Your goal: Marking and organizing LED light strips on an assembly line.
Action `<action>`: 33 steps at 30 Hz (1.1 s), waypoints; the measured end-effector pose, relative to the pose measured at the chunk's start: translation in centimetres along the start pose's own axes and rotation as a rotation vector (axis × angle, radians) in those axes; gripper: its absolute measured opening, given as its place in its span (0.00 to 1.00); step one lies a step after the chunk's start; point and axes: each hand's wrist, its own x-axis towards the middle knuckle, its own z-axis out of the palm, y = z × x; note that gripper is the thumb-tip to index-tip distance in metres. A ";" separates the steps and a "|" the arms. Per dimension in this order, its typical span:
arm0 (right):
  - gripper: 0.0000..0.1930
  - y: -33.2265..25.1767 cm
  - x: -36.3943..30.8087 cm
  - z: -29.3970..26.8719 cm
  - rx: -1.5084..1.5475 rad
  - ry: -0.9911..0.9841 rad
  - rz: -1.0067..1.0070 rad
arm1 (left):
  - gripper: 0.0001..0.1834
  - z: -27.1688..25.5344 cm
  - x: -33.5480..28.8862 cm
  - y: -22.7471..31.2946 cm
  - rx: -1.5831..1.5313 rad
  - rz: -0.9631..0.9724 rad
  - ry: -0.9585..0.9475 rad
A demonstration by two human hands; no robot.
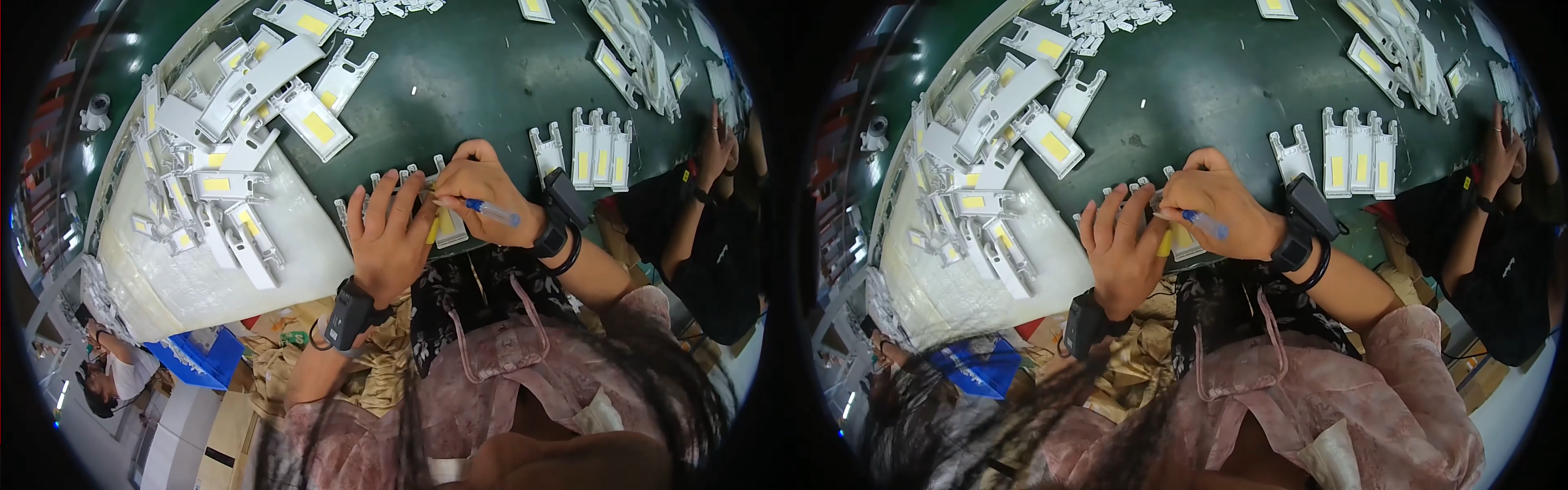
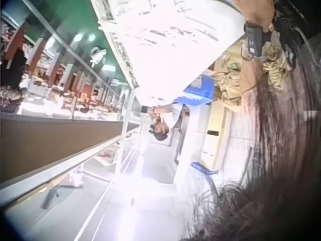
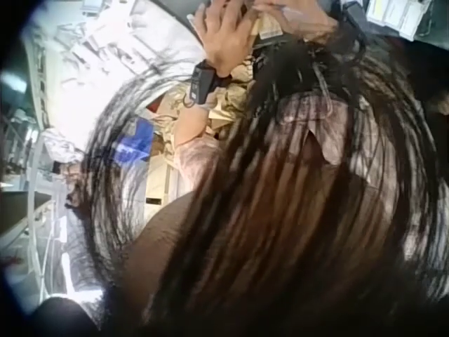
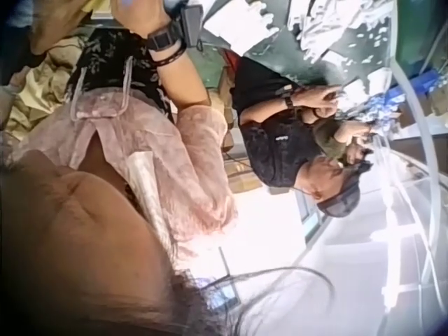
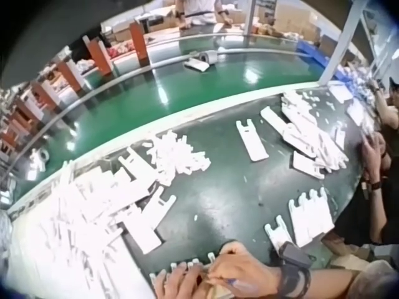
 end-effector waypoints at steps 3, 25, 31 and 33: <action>0.04 0.0 0.1 0.1 0.012 0.026 -0.007 | 0.20 -0.1 0.0 -0.1 -0.003 0.003 -0.010; 0.06 -2.3 -0.3 -3.6 -0.146 0.113 -0.012 | 0.20 -1.7 -0.7 -0.4 -0.129 -0.006 0.027; 0.21 -3.3 -4.6 -0.8 -0.259 -0.161 -0.106 | 0.29 -1.9 -3.5 -0.7 -0.078 -0.129 -0.111; 0.22 -4.1 -4.7 -0.2 -0.359 -0.265 -0.037 | 0.27 -1.7 -3.2 -0.3 -0.050 -0.126 -0.099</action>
